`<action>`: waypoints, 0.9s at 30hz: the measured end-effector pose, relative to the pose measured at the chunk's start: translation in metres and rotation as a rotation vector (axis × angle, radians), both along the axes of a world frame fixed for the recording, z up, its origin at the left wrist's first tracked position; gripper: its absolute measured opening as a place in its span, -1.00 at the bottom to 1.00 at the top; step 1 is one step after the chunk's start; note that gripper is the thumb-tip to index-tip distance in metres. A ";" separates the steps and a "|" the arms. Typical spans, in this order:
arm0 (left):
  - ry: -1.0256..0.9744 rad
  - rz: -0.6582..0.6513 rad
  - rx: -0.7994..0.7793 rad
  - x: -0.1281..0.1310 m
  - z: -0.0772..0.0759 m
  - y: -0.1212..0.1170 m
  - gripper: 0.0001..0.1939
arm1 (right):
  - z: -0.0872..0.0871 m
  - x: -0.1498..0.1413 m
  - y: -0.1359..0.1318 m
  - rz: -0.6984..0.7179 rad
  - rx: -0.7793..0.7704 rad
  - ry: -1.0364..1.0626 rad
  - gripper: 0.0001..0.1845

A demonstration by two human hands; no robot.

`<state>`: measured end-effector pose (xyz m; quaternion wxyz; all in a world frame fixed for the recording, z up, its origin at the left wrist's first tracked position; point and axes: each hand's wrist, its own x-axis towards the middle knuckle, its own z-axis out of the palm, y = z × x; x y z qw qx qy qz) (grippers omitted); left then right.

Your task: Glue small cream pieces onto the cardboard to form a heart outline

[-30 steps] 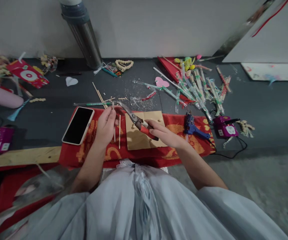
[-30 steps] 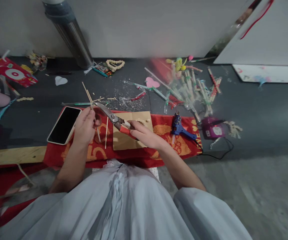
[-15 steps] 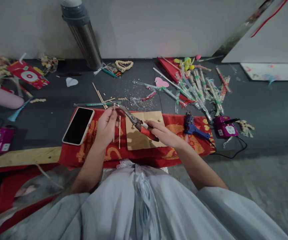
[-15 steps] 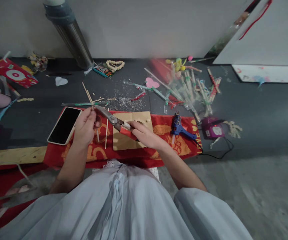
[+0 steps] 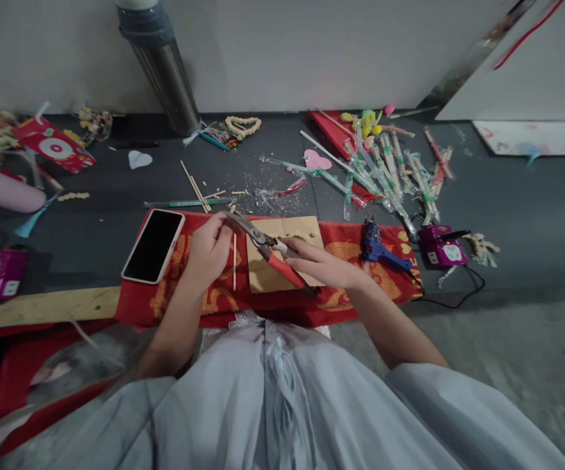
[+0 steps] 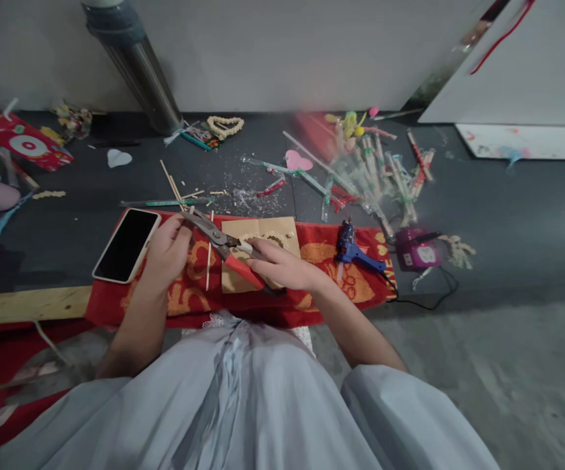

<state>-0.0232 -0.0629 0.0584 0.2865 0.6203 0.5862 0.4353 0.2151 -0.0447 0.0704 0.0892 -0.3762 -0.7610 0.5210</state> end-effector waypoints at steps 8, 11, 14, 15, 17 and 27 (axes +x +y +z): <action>0.047 -0.010 -0.040 0.002 0.007 0.000 -0.80 | -0.006 0.000 0.002 -0.066 -0.009 -0.003 -0.46; 0.055 -0.007 -0.047 0.002 0.008 0.001 -0.79 | -0.005 0.000 0.002 -0.064 -0.015 0.004 -0.44; 0.074 0.006 -0.056 0.002 0.008 0.001 -0.80 | -0.002 0.001 0.002 -0.058 -0.030 0.004 -0.36; 0.082 0.015 -0.062 0.002 0.008 0.001 -0.80 | -0.001 0.001 0.002 -0.052 -0.032 0.001 -0.31; 0.094 0.029 -0.070 0.002 0.008 0.001 -0.79 | 0.000 0.001 0.002 -0.037 -0.013 -0.013 -0.20; 0.145 0.068 -0.110 0.004 0.017 0.003 -0.80 | 0.007 -0.003 0.002 -0.025 0.091 -0.041 -0.43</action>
